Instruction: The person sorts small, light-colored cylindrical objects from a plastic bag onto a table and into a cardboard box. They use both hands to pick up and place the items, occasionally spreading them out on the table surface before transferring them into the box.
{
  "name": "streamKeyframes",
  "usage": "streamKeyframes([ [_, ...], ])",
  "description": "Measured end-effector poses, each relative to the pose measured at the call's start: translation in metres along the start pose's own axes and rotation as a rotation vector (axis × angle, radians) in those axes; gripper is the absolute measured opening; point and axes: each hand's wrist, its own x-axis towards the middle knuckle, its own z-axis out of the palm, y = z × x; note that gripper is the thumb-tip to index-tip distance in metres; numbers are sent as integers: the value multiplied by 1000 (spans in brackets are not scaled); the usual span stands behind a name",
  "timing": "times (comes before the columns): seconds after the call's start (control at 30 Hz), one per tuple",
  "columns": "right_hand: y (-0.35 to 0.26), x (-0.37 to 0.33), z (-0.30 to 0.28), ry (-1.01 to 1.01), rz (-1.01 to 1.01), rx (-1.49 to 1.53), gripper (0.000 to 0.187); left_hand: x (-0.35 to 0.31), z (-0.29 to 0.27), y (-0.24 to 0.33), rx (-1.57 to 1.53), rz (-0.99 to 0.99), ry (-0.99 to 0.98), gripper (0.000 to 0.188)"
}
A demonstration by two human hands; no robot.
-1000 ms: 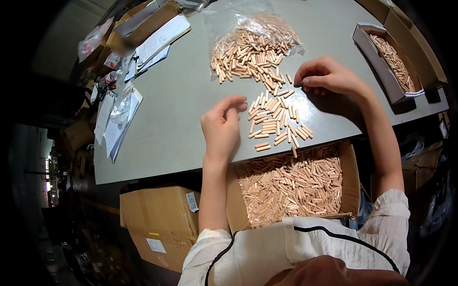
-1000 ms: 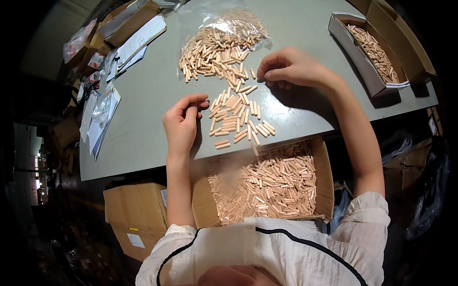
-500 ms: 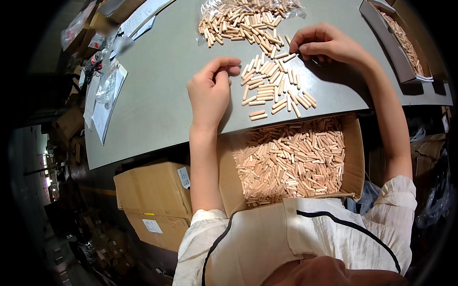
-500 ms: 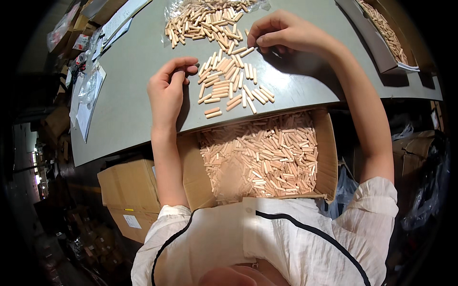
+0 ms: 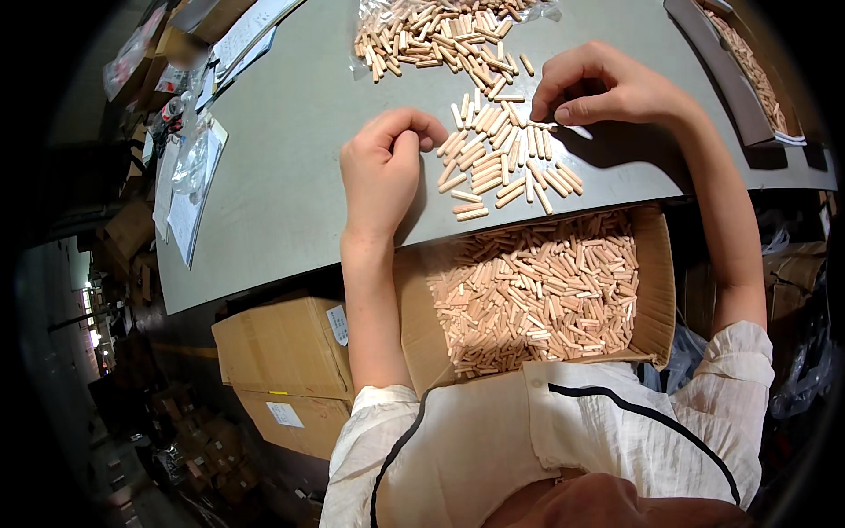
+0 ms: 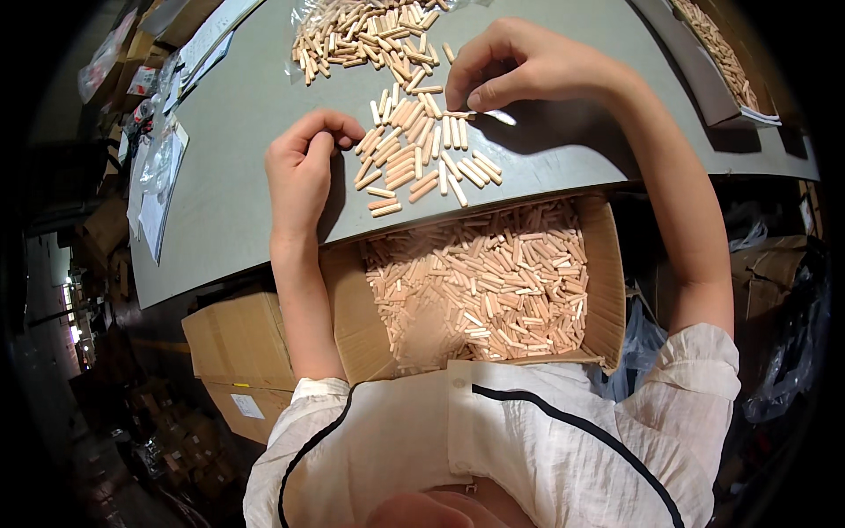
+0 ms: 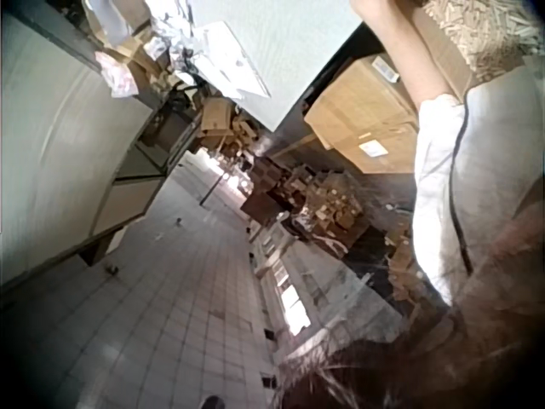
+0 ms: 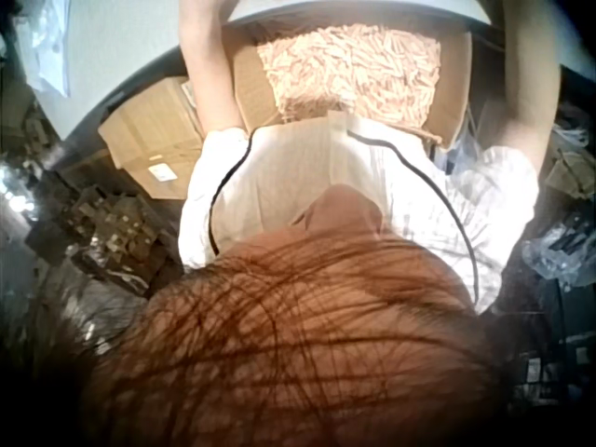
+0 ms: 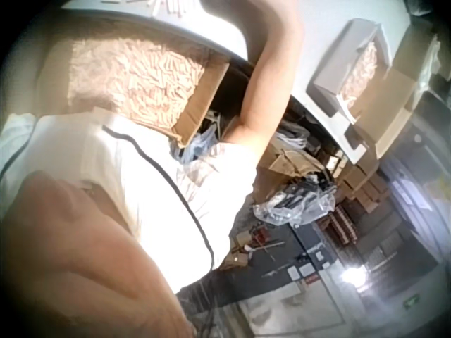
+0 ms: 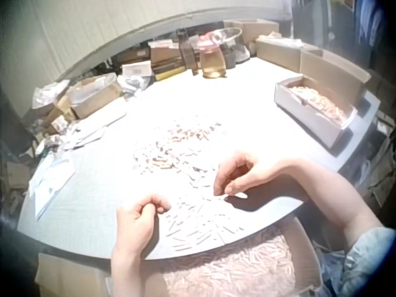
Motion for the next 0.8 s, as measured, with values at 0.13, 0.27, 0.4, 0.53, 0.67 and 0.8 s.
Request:
streamKeyframes([
  [0.13,2,1,1,33,64,69,25,-2,-1,3,-31,39,-28,28],
  [0.27,-13,-3,1,123,182,112,19,-19,3,32,-66,351,36,30],
  [0.4,-15,3,0,155,173,92,19,-69,23,50,70,653,-340,28],
  [0.53,-6,3,1,182,139,85,20,-100,36,42,402,664,-509,31],
  [0.67,-6,2,-1,192,115,72,20,-111,44,31,516,606,-514,26],
  [0.8,-5,3,0,222,114,82,20,-114,49,26,528,566,-494,20],
])
